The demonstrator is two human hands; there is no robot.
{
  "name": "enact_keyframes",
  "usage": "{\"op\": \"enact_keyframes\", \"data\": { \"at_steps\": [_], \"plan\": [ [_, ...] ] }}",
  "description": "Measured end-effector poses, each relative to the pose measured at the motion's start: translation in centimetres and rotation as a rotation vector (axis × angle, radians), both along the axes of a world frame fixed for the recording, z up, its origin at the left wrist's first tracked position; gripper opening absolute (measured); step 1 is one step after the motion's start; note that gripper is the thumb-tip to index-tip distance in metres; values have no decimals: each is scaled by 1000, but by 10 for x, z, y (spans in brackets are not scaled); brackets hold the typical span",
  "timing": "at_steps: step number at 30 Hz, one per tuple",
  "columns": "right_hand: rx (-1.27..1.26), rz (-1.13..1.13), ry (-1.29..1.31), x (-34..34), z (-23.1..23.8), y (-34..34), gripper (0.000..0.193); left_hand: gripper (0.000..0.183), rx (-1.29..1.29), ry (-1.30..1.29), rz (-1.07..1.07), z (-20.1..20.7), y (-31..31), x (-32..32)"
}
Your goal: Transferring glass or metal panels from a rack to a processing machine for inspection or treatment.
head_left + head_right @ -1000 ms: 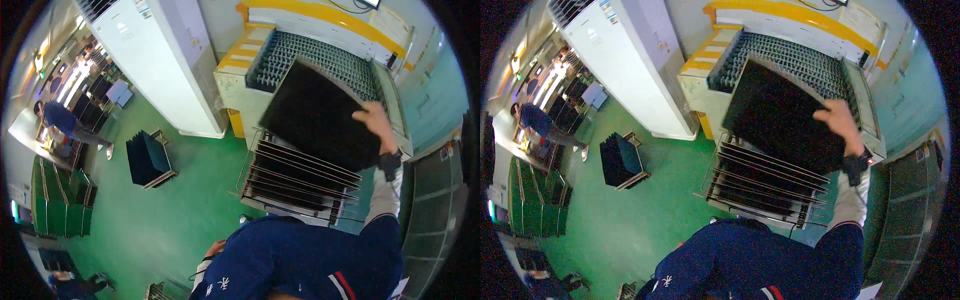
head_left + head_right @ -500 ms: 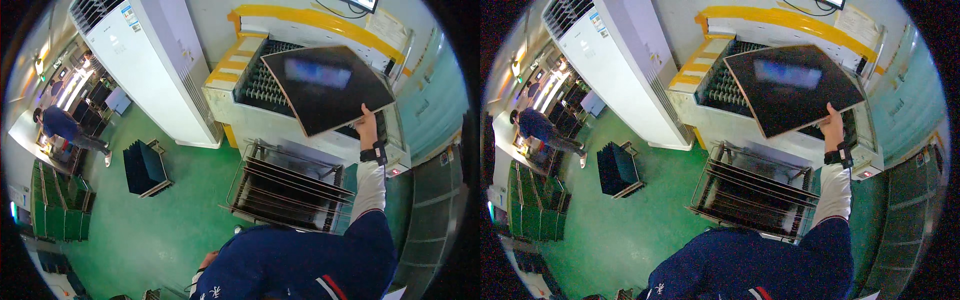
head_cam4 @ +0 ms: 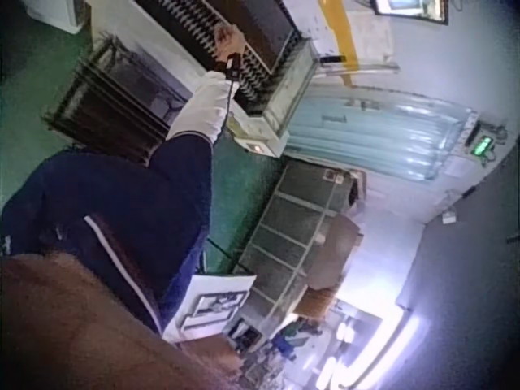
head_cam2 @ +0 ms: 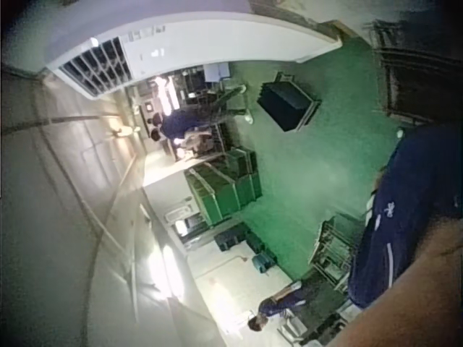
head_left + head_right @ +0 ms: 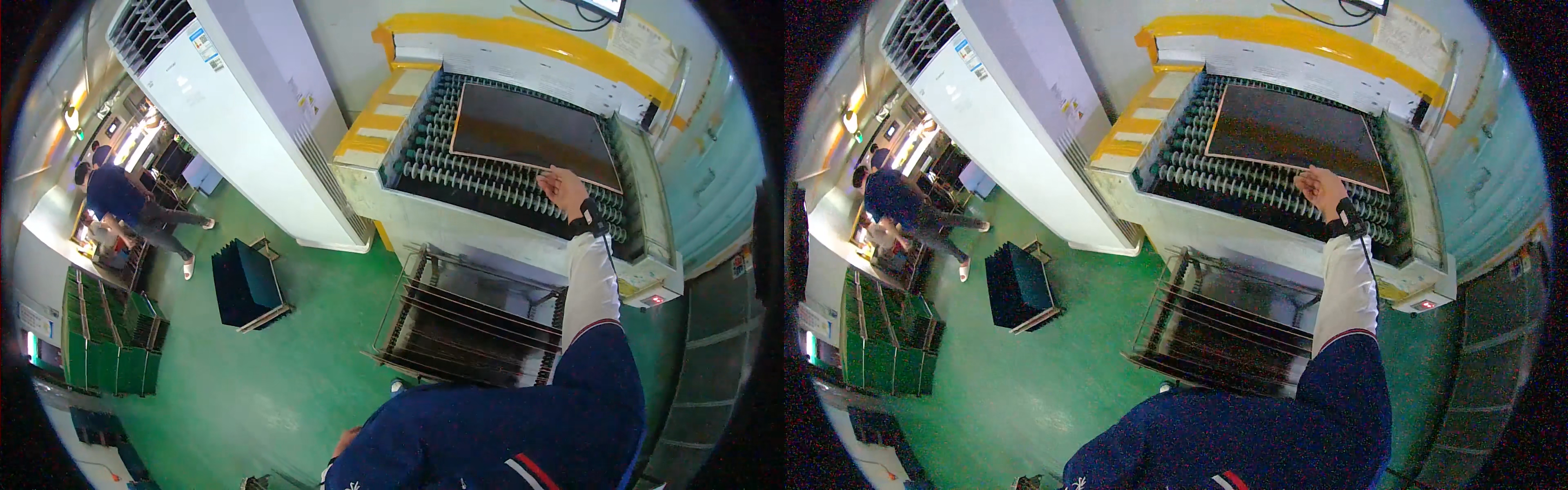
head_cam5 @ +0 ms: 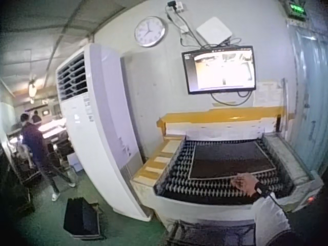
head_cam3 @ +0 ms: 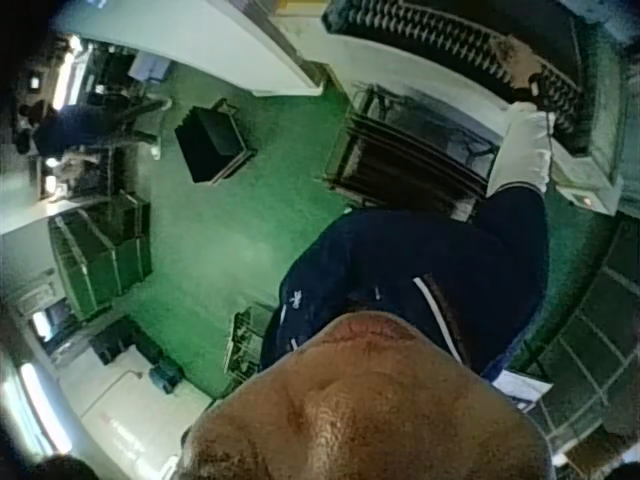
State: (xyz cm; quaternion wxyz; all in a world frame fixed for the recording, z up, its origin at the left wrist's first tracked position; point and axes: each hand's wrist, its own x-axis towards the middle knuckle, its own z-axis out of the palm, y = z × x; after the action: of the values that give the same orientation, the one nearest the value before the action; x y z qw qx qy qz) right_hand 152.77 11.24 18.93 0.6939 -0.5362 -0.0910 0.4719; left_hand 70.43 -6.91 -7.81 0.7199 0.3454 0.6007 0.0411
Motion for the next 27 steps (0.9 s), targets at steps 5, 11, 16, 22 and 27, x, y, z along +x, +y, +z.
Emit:
{"op": "enact_keyframes", "data": {
  "at_steps": [5, 11, 16, 22, 27],
  "plan": [
    [-149, -112, -806, -16, 7, 22, 22, 34, -11, 23, 36, 3, -6, 4],
    [-444, -160, -1861, -28, -10, 35, 26, 35, -87, -80, 185, 27, -10, 16],
    [-539, -23, -1747, -7, -5, 49, 34, 35, -51, -45, 167, 32, -8, 20],
    [-496, 3, -1799, 0, 0, 78, 37, 36, 57, 25, 223, 50, -28, 28],
    [-653, 222, -1763, 26, -3, 79, 46, 36, 441, 52, -178, 41, -39, 11]
  ]
}}
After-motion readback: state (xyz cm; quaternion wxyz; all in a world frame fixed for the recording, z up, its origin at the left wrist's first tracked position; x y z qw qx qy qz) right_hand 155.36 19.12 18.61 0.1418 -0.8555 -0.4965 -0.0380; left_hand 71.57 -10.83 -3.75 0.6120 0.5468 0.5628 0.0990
